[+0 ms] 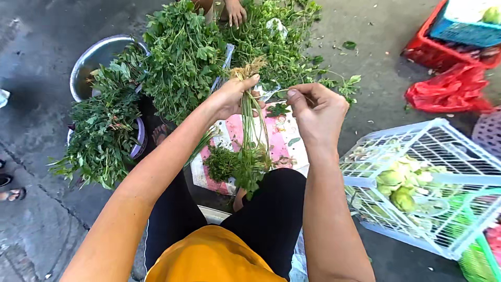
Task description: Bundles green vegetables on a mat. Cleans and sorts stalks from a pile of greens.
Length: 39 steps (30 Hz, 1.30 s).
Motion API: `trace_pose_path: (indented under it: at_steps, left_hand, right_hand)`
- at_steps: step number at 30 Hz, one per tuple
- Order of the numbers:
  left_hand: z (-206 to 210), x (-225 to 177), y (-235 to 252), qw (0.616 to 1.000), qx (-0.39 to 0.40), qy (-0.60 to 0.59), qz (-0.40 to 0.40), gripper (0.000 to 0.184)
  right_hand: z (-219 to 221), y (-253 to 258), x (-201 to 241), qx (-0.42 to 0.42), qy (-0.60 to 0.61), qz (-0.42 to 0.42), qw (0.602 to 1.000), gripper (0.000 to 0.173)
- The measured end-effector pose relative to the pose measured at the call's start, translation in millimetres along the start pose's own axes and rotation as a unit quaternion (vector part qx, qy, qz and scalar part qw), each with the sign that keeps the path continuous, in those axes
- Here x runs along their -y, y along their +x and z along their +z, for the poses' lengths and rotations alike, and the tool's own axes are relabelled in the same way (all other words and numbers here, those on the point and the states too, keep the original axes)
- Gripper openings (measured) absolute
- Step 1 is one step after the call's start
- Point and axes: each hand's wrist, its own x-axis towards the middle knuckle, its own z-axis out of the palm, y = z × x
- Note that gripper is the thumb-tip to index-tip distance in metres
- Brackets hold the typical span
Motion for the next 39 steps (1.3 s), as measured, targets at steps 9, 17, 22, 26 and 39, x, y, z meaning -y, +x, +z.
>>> trace_pose_path:
  at_steps: [9, 17, 22, 26, 39]
  left_hand:
    - [-4.8, 11.0, 10.5, 0.988, 0.121, 0.088, 0.024, 0.022]
    - [8.6, 15.5, 3.7, 0.944, 0.195, 0.266, 0.009, 0.032]
    - [5.9, 14.0, 11.0, 0.952, 0.159, 0.260, 0.001, 0.038]
    - [-0.3, 15.6, 14.3, 0.968, 0.134, 0.211, -0.028, 0.042]
    - [11.7, 7.7, 14.1, 0.996, -0.003, -0.092, -0.009, 0.037]
  right_hand:
    - [-3.1, 24.4, -25.6, -0.047, 0.040, 0.041, 0.997, 0.027]
    - [-69.3, 5.8, -66.7, -0.073, -0.004, 0.055, 0.996, 0.030]
    - [-116.3, -30.7, -93.2, -0.184, 0.042, 0.149, 0.971, 0.028]
    - [-147.7, -74.4, -111.9, -0.250, 0.059, 0.222, 0.941, 0.016]
    - [-3.7, -59.1, -22.7, -0.017, 0.079, 0.084, 0.993, 0.047]
